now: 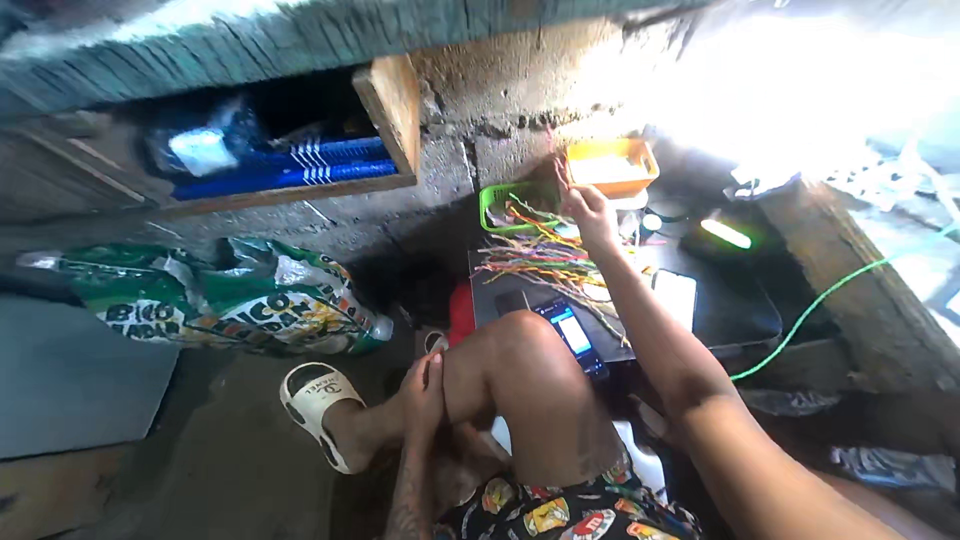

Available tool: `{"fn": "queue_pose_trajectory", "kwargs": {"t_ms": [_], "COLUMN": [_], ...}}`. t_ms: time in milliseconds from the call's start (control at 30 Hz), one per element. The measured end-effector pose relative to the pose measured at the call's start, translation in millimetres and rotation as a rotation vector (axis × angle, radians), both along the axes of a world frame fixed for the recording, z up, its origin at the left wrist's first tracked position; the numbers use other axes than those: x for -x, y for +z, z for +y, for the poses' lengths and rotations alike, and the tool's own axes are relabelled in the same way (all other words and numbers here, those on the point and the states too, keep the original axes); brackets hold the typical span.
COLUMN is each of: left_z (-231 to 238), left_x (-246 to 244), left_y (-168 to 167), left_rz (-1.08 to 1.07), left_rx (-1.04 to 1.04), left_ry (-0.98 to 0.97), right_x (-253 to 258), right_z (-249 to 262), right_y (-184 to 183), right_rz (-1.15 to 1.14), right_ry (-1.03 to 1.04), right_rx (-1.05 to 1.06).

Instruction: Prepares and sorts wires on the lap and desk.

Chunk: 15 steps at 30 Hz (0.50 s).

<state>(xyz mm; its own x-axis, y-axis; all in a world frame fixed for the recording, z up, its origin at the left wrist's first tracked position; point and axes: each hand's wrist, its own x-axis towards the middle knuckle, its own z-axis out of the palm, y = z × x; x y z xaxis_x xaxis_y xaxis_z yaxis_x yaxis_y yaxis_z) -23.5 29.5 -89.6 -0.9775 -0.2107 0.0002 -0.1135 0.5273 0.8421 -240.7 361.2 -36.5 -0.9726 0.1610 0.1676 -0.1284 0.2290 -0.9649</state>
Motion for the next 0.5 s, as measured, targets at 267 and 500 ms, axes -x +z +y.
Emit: {"fn": "queue_pose_trajectory", "kwargs": {"t_ms": [267, 500], "left_z": [6, 39], "left_x": [-1, -53], "left_y": [-1, 176], "left_rz": [0.025, 0.666], "left_rx": [-0.047, -0.350], "left_ry": [-0.040, -0.431], "right_x": [19, 5], "right_z": [14, 11], "right_y": [24, 83], "right_rz": [-0.087, -0.132], "right_ry": [0.085, 0.024], "right_rx": [0.207, 0.215]}}
